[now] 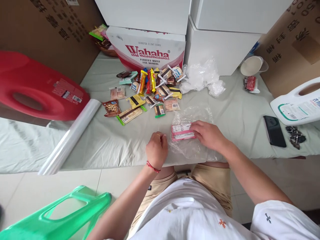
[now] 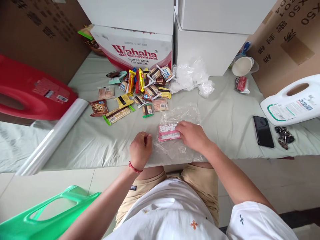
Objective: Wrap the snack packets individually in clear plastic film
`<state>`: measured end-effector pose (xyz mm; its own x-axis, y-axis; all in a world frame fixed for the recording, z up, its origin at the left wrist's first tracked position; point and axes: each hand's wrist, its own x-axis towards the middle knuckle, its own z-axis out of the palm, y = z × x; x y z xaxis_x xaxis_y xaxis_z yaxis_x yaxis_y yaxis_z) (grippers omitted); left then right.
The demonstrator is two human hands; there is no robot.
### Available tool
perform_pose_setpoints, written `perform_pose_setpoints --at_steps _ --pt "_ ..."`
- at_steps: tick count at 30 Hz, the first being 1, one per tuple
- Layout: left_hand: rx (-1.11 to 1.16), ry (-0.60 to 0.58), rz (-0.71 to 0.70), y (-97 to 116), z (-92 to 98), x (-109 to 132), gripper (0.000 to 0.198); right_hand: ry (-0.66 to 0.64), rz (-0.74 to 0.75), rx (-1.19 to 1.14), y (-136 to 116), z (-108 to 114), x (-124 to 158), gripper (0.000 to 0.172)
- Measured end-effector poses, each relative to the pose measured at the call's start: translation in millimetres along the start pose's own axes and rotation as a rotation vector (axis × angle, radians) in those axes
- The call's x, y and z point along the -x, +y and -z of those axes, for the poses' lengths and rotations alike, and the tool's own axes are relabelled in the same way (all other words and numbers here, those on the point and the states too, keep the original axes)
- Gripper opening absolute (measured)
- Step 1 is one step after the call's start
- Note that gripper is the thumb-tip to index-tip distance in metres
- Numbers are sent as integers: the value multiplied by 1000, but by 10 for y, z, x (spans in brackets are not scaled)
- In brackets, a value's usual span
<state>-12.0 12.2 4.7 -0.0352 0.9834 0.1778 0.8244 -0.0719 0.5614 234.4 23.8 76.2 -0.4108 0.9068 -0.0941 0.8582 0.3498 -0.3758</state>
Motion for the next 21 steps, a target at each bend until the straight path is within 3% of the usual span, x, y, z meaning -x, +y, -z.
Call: perform_pose_setpoints --at_steps 2,4,6,10,12,14,17,21 --pt "3 62 -72 64 24 19 21 -82 2 81 15 -9 -185 44" --pt "-15 98 -187 184 57 41 24 -157 52 94 -5 -57 -295 67" --pt "-37 66 -293 331 77 58 37 -182 67 79 -38 -115 -340 81" --pt "-132 -115 -375 554 47 77 62 -169 22 62 -67 -187 -346 75" --pt "-207 -199 -361 565 13 83 58 -158 0 82 -58 -193 -333 72" --pt "-247 -240 -313 506 -18 82 42 -146 -11 111 -40 -188 -311 71" --pt "-196 -250 -202 355 -43 68 18 -145 -11 126 -4 -181 -266 71" --pt "-38 -204 -23 218 -39 51 17 -154 -18 104 54 -192 -207 71"
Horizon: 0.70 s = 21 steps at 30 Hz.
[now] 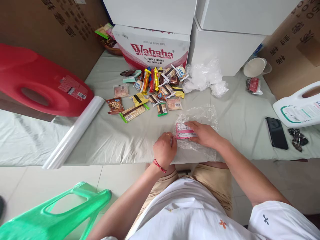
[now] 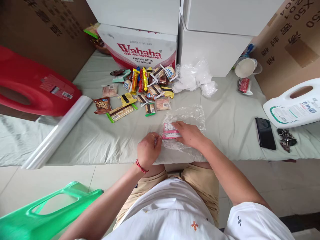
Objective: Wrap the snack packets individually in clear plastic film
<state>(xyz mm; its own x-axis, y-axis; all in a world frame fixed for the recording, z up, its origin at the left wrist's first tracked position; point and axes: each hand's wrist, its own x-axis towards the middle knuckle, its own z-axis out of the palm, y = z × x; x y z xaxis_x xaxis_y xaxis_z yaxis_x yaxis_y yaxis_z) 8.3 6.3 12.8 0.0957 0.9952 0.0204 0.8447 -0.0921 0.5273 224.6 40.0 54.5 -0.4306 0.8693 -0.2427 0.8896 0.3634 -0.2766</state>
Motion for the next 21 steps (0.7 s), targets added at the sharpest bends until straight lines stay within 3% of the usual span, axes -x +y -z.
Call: perform_pose_setpoints --at_steps 5,10,17,21 --pt "144 102 83 -47 30 5 16 17 1 -37 75 -41 79 69" --pt "219 133 140 -111 71 24 19 44 -47 -69 114 -79 191 75" --pt "193 81 252 -269 133 154 20 59 -79 -3 70 -150 350 60" --pt "43 170 161 -352 220 274 19 54 -90 32 32 -209 423 59"
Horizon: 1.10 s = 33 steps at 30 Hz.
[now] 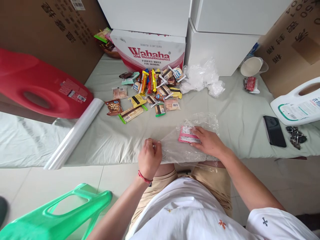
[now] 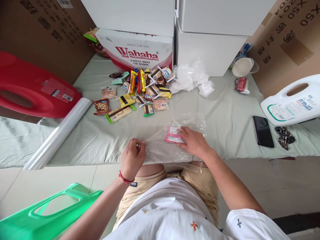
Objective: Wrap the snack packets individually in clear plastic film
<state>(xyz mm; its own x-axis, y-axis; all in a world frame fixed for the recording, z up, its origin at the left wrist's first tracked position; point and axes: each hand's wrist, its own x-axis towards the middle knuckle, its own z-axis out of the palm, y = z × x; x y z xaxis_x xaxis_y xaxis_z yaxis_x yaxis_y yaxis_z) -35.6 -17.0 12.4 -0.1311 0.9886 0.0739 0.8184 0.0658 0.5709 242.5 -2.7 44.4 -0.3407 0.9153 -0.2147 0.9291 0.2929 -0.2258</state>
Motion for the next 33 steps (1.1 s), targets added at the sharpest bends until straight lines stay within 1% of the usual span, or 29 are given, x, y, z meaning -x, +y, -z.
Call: perform_pose_setpoints --at_steps 1,3,4,5,7,9,11,12,13,15,17,19,20,21,23,24,26,27,28,29,30,31,32,33 --pt "-41 65 -66 21 44 17 22 0 -4 11 -11 -11 13 59" --pt "-117 190 -222 142 134 37 35 -4 -16 35 -41 -26 27 59" --pt "-149 221 -310 239 171 40 41 -7 -20 46 -59 -29 29 60" --pt "-175 227 -397 351 194 38 43 -8 -25 56 -78 -29 29 60" --pt "-216 158 -572 582 185 18 44 -5 -31 71 -114 -20 26 59" --pt "-257 56 -718 759 101 -18 43 7 -23 76 -141 -7 26 58" --pt "-299 -22 -798 841 -24 -63 43 19 -4 76 -154 2 33 57" --pt "-320 -47 -803 850 -86 -87 45 23 8 76 -155 2 38 56" --pt "-338 -65 -783 843 -138 -112 47 25 16 76 -153 0 42 55" --pt "-365 -105 -684 802 -200 -166 51 27 19 72 -145 -11 47 55" --pt "-357 -176 -527 750 -205 -236 46 27 21 60 -133 -27 42 56" --pt "-308 -262 -338 684 -176 -327 30 32 30 39 -122 -45 35 56" --pt "-270 -290 -243 641 -158 -377 26 39 35 24 -117 -53 37 55" --pt "-226 -300 -157 587 -141 -428 29 52 41 4 -113 -62 45 55" --pt "-137 -280 -26 454 -116 -519 36 110 60 -56 -105 -83 98 51" --pt "-95 -251 15 383 -106 -550 37 157 71 -95 -103 -96 146 47" --pt "-31 -131 31 267 -84 -568 31 256 99 -167 -108 -136 287 41" --pt "-14 -44 -7 236 -70 -552 28 291 113 -186 -117 -165 374 42" --pt "-8 46 -78 232 -53 -520 25 310 124 -192 -132 -200 466 46" --pt "-12 122 -178 258 -35 -477 24 317 134 -186 -151 -243 557 53" --pt "-28 164 -302 312 -20 -429 26 319 141 -174 -173 -292 642 62" --pt "-54 160 -442 390 -10 -381 29 321 141 -161 -198 -346 717 69" --pt "-85 118 -582 483 -9 -341 32 325 133 -150 -223 -403 779 72" --pt "-122 52 -715 582 -20 -316 35 336 117 -145 -247 -460 825 69"
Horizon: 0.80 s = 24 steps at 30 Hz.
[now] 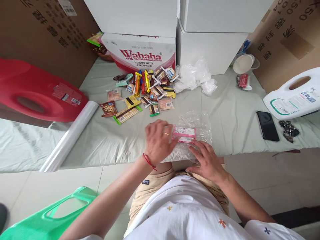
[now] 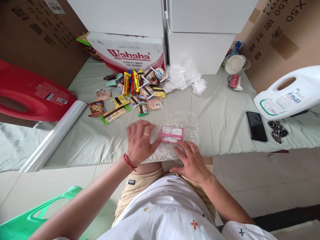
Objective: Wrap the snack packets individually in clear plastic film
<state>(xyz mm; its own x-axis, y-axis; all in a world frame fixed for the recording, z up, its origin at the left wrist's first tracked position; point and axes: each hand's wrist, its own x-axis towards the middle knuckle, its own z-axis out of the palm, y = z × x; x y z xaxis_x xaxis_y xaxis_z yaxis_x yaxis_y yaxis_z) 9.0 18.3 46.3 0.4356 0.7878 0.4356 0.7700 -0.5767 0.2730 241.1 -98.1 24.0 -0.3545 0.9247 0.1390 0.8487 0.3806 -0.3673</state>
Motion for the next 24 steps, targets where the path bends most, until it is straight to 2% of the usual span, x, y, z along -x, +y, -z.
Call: perform_pose_setpoints --at_steps 2,4,6,8,10,13,15,17,19,21,22,24 --pt "-21 -145 -205 132 -36 -118 42 34 -40 13 -33 -86 80 52" --pt "-41 -274 -273 157 -107 -233 42 79 -77 15 -47 -152 111 34" --pt "-40 -374 -231 81 -179 -305 29 128 -88 -5 -43 -181 109 31" --pt "19 -418 -121 -51 -229 -316 12 173 -90 -49 -21 -167 89 33" --pt "163 -381 41 -187 -255 -276 10 205 -91 -114 21 -114 55 31" --pt "383 -246 399 -334 -268 -183 17 201 -98 -234 116 17 -33 27" --pt "409 -189 613 -397 -271 -137 26 174 -130 -307 194 120 -132 26" --pt "362 -195 729 -448 -269 -107 34 145 -190 -347 282 213 -274 27" --pt "303 -208 763 -490 -262 -80 34 120 -240 -349 381 282 -454 30" --pt "217 -129 723 -523 -249 -43 20 86 -264 -329 490 320 -651 31" --pt "170 -60 660 -537 -242 -21 23 64 -271 -322 546 330 -747 31" --pt "104 53 457 -570 -231 19 43 12 -277 -326 655 340 -918 30"
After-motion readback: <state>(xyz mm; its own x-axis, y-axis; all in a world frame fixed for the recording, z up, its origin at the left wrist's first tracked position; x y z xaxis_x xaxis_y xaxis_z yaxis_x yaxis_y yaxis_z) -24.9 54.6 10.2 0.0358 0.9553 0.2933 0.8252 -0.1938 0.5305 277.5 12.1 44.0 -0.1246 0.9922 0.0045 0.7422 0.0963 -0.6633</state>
